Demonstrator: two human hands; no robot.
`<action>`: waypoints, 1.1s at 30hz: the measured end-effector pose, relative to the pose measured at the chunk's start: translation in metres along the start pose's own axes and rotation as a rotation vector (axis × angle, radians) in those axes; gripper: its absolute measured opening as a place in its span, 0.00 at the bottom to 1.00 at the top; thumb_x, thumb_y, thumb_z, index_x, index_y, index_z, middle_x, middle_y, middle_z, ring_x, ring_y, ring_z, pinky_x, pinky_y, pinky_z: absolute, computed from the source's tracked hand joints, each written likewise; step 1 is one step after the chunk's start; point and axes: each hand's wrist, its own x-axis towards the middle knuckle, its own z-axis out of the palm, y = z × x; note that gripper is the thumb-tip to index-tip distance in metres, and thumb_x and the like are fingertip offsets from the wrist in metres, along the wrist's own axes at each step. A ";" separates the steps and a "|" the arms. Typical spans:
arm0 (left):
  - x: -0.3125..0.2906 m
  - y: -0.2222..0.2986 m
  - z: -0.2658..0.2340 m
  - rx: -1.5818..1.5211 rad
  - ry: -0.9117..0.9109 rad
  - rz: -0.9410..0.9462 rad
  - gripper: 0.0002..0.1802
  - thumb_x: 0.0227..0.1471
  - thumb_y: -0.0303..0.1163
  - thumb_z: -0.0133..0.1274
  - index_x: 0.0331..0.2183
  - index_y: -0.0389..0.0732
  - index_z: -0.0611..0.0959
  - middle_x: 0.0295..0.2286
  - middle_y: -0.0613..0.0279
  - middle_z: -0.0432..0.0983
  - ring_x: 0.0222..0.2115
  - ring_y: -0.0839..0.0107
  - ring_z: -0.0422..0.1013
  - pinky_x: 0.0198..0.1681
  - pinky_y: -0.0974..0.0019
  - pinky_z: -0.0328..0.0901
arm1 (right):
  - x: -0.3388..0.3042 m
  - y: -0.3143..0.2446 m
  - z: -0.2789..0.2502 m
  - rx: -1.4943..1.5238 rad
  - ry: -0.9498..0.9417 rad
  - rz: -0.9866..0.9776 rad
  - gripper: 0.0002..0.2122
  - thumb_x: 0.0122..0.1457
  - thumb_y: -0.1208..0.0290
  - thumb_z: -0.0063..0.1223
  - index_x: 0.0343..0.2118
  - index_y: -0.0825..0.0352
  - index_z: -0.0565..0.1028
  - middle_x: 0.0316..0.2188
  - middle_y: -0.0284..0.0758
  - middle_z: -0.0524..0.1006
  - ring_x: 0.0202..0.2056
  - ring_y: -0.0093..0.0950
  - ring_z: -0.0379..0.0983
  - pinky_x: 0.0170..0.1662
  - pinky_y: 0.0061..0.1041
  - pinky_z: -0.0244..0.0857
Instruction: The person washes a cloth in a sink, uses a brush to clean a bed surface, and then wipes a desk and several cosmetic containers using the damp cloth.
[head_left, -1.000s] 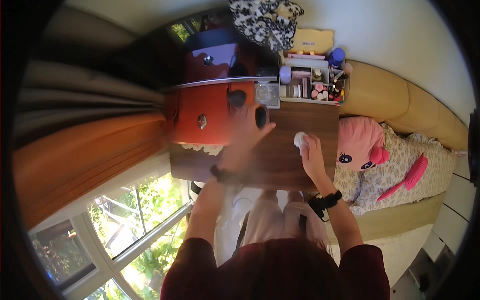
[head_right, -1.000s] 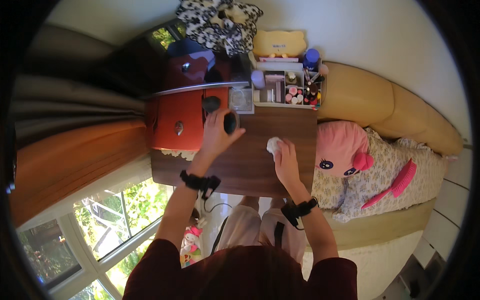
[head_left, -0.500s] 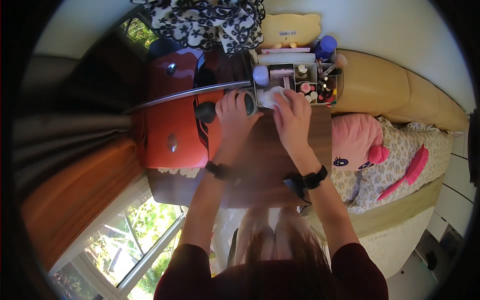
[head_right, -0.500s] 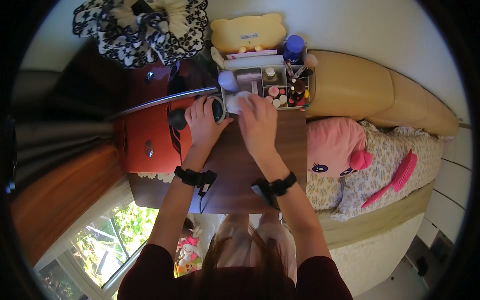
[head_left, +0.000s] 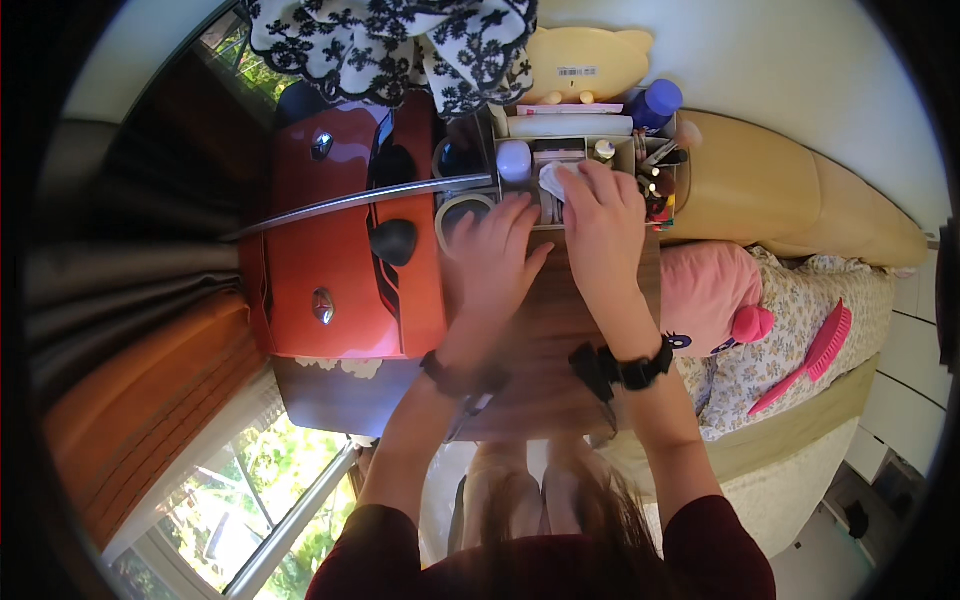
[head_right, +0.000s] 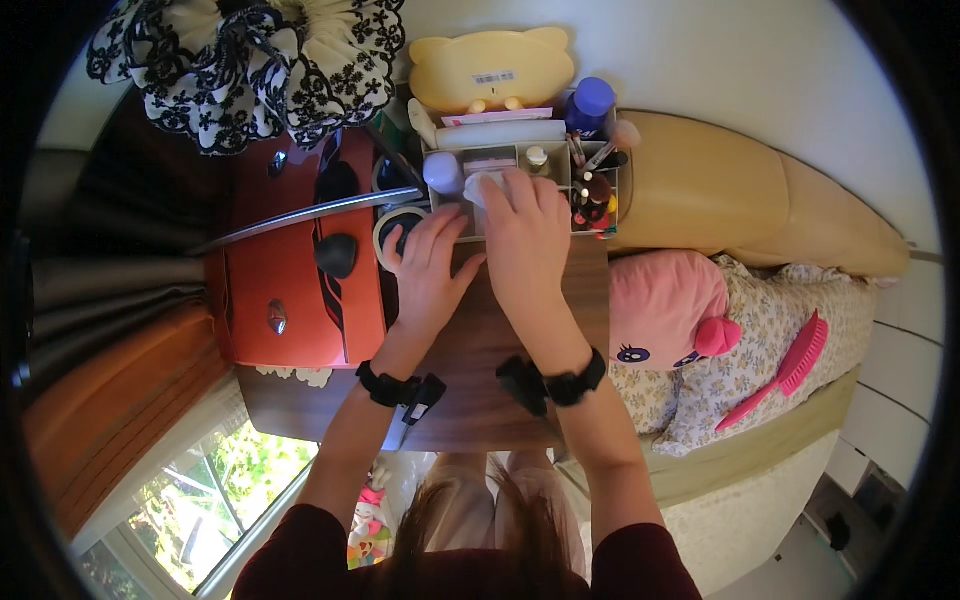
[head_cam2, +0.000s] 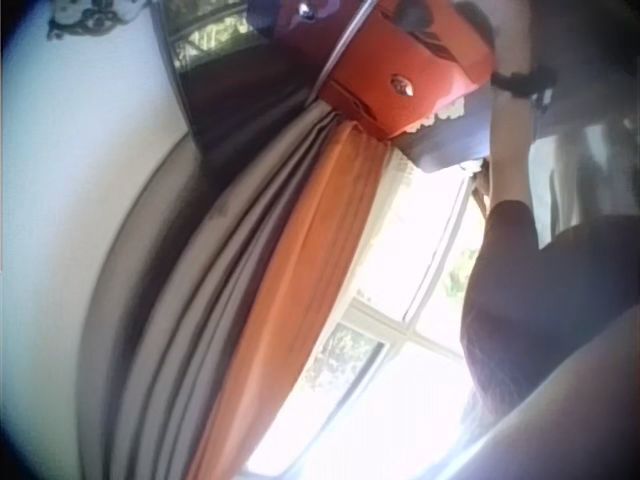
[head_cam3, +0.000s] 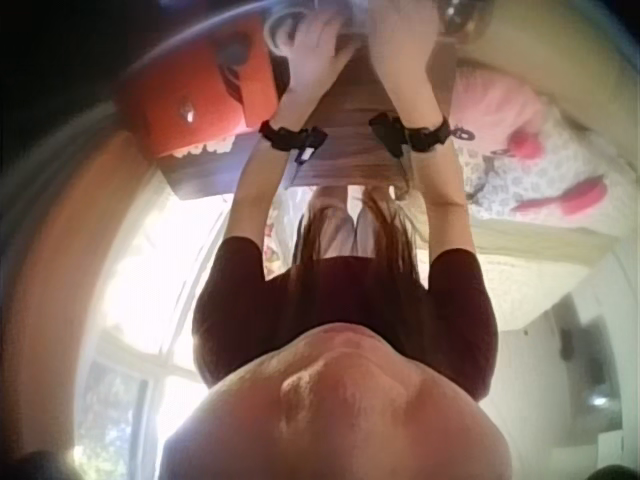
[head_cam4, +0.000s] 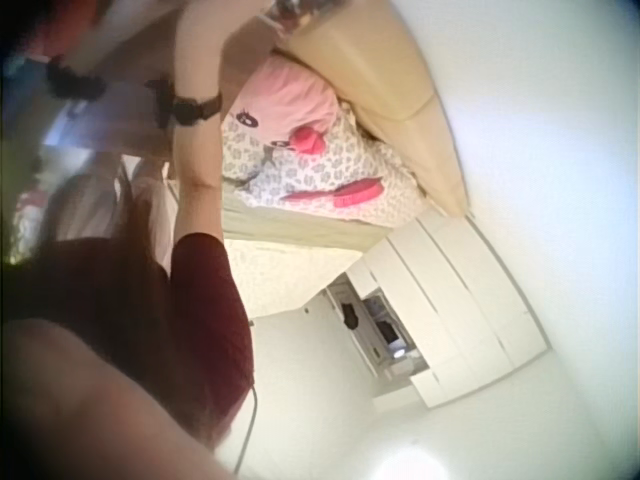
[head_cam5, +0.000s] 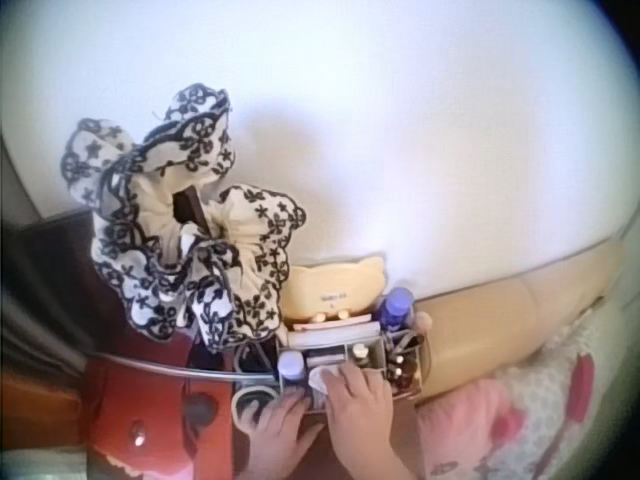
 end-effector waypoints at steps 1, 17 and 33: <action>0.000 0.003 0.003 -0.022 -0.021 -0.015 0.25 0.36 0.34 0.61 0.40 0.44 0.74 0.44 0.70 0.69 0.46 0.74 0.65 0.55 0.55 0.40 | 0.004 0.000 0.003 -0.030 -0.079 -0.006 0.13 0.41 0.74 0.52 0.33 0.65 0.73 0.35 0.35 0.70 0.38 0.35 0.65 0.41 0.33 0.58; -0.003 0.006 0.019 -0.057 -0.020 -0.002 0.11 0.42 0.26 0.54 0.34 0.44 0.77 0.43 0.70 0.70 0.44 0.75 0.67 0.56 0.54 0.40 | -0.012 0.000 -0.005 -0.040 -0.045 0.042 0.16 0.42 0.78 0.50 0.37 0.68 0.70 0.39 0.36 0.69 0.34 0.37 0.64 0.36 0.30 0.63; -0.015 -0.002 0.012 -0.061 -0.082 -0.027 0.21 0.41 0.25 0.54 0.42 0.38 0.72 0.48 0.56 0.66 0.51 0.66 0.61 0.57 0.53 0.45 | -0.029 -0.029 -0.038 0.147 -0.024 0.047 0.18 0.42 0.80 0.52 0.40 0.65 0.71 0.44 0.41 0.69 0.37 0.41 0.66 0.39 0.33 0.64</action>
